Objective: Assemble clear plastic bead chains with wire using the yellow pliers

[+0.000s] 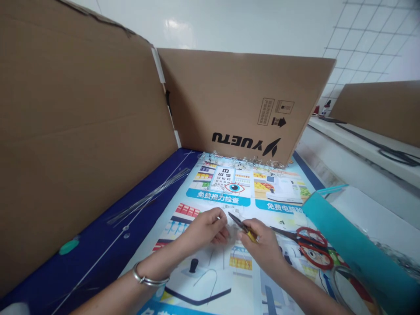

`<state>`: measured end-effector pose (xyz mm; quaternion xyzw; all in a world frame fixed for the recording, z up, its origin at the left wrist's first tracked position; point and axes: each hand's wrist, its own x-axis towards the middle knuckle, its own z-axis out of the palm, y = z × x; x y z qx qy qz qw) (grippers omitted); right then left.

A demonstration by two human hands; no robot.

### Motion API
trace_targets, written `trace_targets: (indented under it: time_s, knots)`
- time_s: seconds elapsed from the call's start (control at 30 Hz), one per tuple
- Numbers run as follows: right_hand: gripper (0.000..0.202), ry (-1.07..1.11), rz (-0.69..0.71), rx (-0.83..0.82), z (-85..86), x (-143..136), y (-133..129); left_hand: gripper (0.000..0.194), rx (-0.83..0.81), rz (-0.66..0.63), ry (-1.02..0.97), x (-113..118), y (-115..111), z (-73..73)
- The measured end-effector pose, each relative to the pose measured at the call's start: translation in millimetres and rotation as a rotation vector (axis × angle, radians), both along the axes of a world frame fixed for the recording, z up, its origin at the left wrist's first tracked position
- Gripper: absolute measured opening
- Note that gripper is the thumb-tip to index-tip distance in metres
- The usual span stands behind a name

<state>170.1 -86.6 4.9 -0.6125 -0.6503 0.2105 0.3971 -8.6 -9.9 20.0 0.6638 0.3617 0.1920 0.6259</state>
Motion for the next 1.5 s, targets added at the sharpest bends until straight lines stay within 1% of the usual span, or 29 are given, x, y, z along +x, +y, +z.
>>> trace_targets:
  time_s: [0.07, 0.13, 0.23, 0.3, 0.4, 0.63, 0.8, 1.0, 1.17, 1.33, 1.5]
  knots:
    - [0.015, -0.273, -0.003, 0.266, -4.3, 10, 3, 0.025, -0.015, 0.041, -0.009, -2, 7, -2.2]
    - [0.017, -0.512, 0.008, 0.427, -6.2, 20, 6, 0.021, -0.015, 0.074, -0.007, -5, 13, -4.6]
    - [0.019, -0.744, 0.009, 0.528, -5.5, 28, 8, 0.016, 0.015, 0.128, -0.002, -8, 20, -7.3]
    - [0.021, -0.838, 0.001, 0.562, -4.3, 29, 7, 0.014, 0.025, 0.153, -0.021, -9, 21, -8.1]
    - [0.024, -0.939, 0.004, 0.602, -3.4, 28, 5, 0.014, -0.009, 0.154, -0.066, -7, 21, -7.8]
    - [0.026, -1.006, 0.007, 0.643, -4.4, 29, 5, 0.015, -0.040, 0.193, -0.087, -6, 20, -9.7]
    - [0.027, -1.040, 0.021, 0.629, -6.4, 31, 4, 0.018, -0.120, 0.170, -0.120, -6, 20, -10.5]
    - [0.027, -1.052, 0.040, 0.610, -7.4, 31, 4, 0.026, -0.241, 0.105, -0.162, -4, 15, -2.5]
    - [0.026, -1.059, 0.060, 0.601, -7.5, 28, 4, 0.027, -0.296, 0.089, -0.183, -4, 12, 2.6]
    - [0.026, -1.077, 0.075, 0.587, -5.9, 26, 3, 0.028, -0.333, 0.051, -0.247, -3, 8, -2.9]
    - [0.027, -1.089, 0.064, 0.617, -5.9, 24, 2, 0.029, -0.319, 0.102, -0.260, 0, 6, -6.8]
